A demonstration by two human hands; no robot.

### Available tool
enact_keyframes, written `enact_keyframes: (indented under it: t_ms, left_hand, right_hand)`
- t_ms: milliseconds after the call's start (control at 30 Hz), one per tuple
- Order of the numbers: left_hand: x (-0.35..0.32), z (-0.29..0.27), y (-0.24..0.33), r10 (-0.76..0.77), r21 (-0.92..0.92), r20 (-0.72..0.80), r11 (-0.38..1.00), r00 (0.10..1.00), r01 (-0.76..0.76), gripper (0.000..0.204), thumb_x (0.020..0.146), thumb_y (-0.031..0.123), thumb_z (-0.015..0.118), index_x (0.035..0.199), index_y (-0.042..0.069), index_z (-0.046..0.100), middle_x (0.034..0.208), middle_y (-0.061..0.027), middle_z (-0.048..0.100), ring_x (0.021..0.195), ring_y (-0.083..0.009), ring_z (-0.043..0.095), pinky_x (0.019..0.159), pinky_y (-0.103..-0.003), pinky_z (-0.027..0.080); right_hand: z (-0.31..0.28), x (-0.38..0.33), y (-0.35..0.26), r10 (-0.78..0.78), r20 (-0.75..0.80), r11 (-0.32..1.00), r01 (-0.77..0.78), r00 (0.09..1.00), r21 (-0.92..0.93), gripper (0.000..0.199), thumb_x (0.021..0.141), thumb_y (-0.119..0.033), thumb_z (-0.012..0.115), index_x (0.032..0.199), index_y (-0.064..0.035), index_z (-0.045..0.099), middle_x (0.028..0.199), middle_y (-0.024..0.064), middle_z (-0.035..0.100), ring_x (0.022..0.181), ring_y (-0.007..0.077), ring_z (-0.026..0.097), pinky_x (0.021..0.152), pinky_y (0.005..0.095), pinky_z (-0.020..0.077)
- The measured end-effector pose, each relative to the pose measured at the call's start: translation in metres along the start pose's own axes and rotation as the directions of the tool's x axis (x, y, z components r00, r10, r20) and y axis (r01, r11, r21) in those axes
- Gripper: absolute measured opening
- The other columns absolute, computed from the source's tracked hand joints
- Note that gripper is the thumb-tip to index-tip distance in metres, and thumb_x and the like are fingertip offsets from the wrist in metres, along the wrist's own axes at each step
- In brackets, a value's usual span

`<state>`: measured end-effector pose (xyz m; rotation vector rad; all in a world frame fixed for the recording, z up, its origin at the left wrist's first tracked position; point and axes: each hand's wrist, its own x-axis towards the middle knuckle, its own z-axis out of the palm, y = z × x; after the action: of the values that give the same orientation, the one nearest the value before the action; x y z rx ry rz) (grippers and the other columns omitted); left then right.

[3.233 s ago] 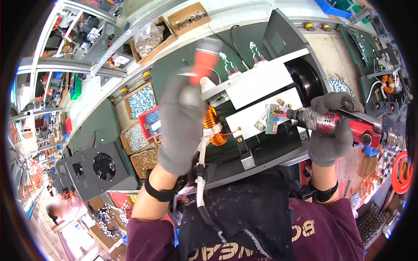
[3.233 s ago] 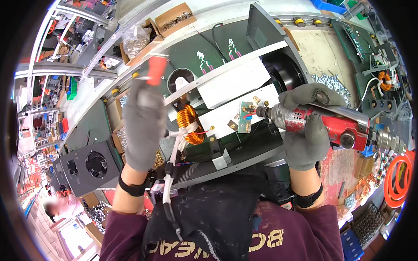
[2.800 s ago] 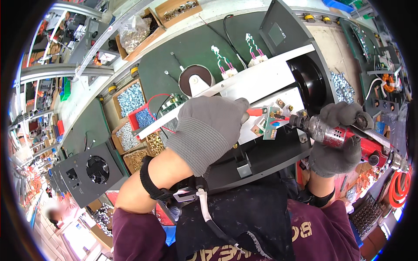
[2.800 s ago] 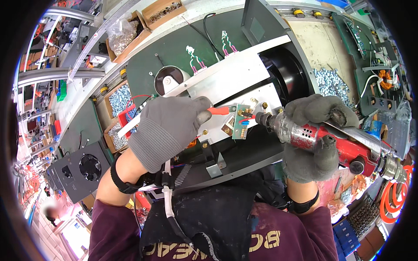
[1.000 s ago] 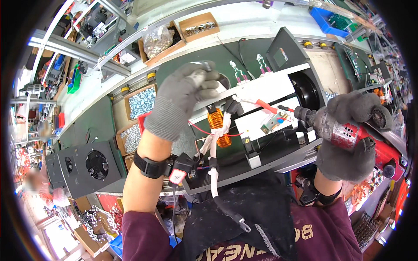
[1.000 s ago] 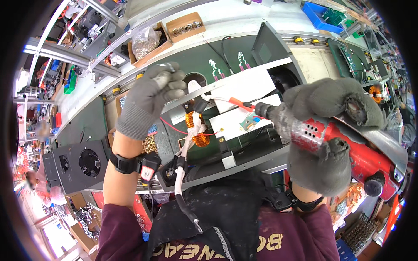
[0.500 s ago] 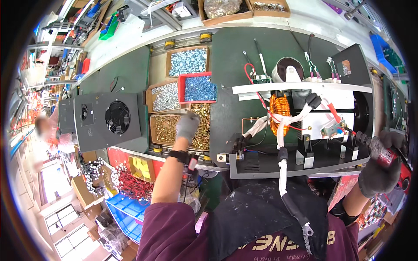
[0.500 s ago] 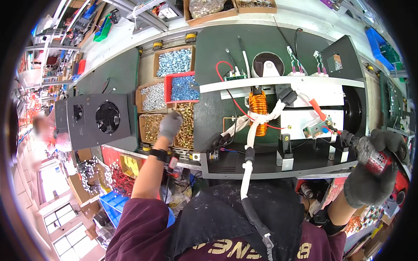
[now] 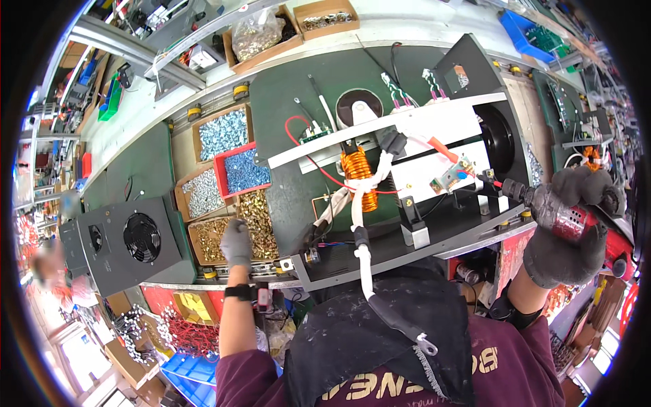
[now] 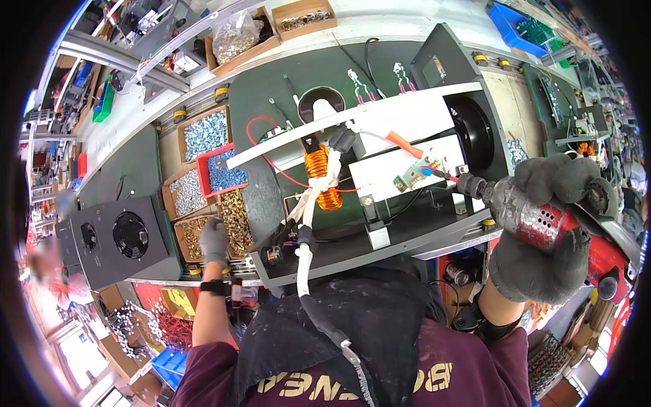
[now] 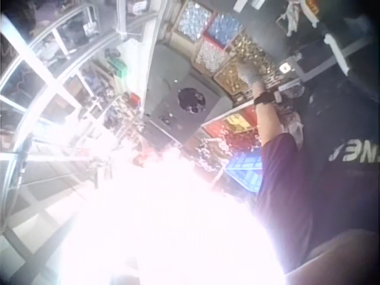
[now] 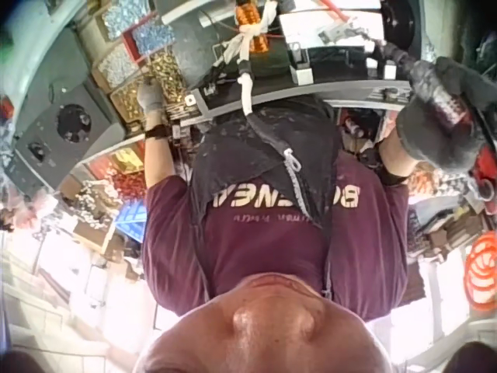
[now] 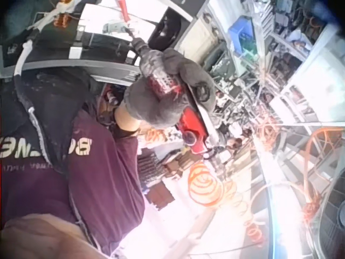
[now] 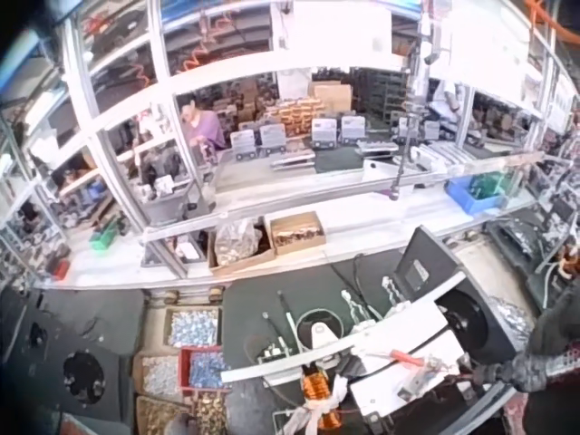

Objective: Assembling components of a solar inverter on a factory production line.

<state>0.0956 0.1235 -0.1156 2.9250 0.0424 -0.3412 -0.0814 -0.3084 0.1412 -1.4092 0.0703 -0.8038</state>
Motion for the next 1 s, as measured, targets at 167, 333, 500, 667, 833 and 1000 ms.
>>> enact_keyframes:
  t_ms: [167,333,500,667,833,1000]
  left_hand:
    - [-0.024,-0.124,0.093,0.134,-0.913,0.147,0.399,0.980,0.082,0.034,0.090,0.031,0.058,0.100,-0.001,0.056,0.070,-0.0029,0.057,0.055,-0.0084,0.053,0.045,-0.020,0.042]
    - [-0.081,-0.177,0.222,0.674,-0.923,0.378,0.224,0.634,0.312,0.023,0.093,0.020,0.053,0.099,-0.002,0.054,0.069,-0.0060,0.057,0.052,-0.0111,0.055,0.043,-0.023,0.046]
    - [-0.096,-0.186,0.262,0.672,-0.884,0.464,0.310,0.577,0.349,0.022,0.094,0.021,0.052,0.096,-0.002,0.055,0.065,-0.0055,0.057,0.046,-0.0097,0.052,0.039,-0.021,0.042]
    - [-0.105,-0.182,0.265,0.670,-0.902,0.430,0.348,0.605,0.255,0.039,0.090,0.038,0.055,0.091,-0.002,0.056,0.061,-0.0040,0.055,0.042,-0.0087,0.049,0.037,-0.020,0.037]
    - [-0.107,-0.181,0.270,0.658,-0.901,0.409,0.399,0.632,0.168,0.042,0.092,0.041,0.051,0.091,0.000,0.056,0.059,-0.0017,0.052,0.041,-0.0064,0.045,0.036,-0.019,0.033]
    - [-0.109,-0.182,0.275,0.655,-0.886,0.456,0.397,0.603,0.238,0.042,0.093,0.041,0.049,0.090,0.000,0.055,0.057,-0.0002,0.047,0.039,-0.0055,0.039,0.035,-0.020,0.030]
  right_hand:
    - [0.017,0.002,-0.008,0.037,-0.024,0.986,-0.032,0.999,0.163,0.039,0.073,-0.033,0.067,0.084,-0.0097,0.037,0.077,0.0046,0.035,0.067,0.0165,0.037,0.056,0.0286,0.0347]
    - [0.047,0.011,-0.010,-0.067,0.182,0.908,-0.016,0.981,0.418,0.037,0.071,-0.032,0.069,0.084,-0.0124,0.040,0.075,0.0012,0.036,0.067,0.0134,0.039,0.055,0.0241,0.0366]
    - [0.055,0.009,-0.015,-0.210,0.094,0.891,0.150,0.973,0.429,0.033,0.074,-0.030,0.068,0.096,-0.0149,0.049,0.075,-0.0011,0.039,0.066,0.0120,0.041,0.054,0.0257,0.0368]
    - [0.058,0.006,-0.016,-0.128,0.060,0.918,0.096,0.990,0.385,0.033,0.075,-0.029,0.067,0.101,-0.0160,0.051,0.074,-0.0022,0.039,0.062,0.0118,0.043,0.054,0.0265,0.0379]
    - [0.058,0.014,-0.005,-0.393,0.147,0.881,0.326,0.908,0.342,0.033,0.077,-0.029,0.063,0.101,-0.0155,0.045,0.074,-0.0003,0.039,0.061,0.0128,0.044,0.047,0.0257,0.0414]
    - [0.061,0.012,-0.011,-0.390,0.199,0.886,0.308,0.899,0.346,0.032,0.078,-0.025,0.062,0.101,-0.0133,0.043,0.075,0.0018,0.040,0.061,0.0142,0.047,0.049,0.0273,0.0448]
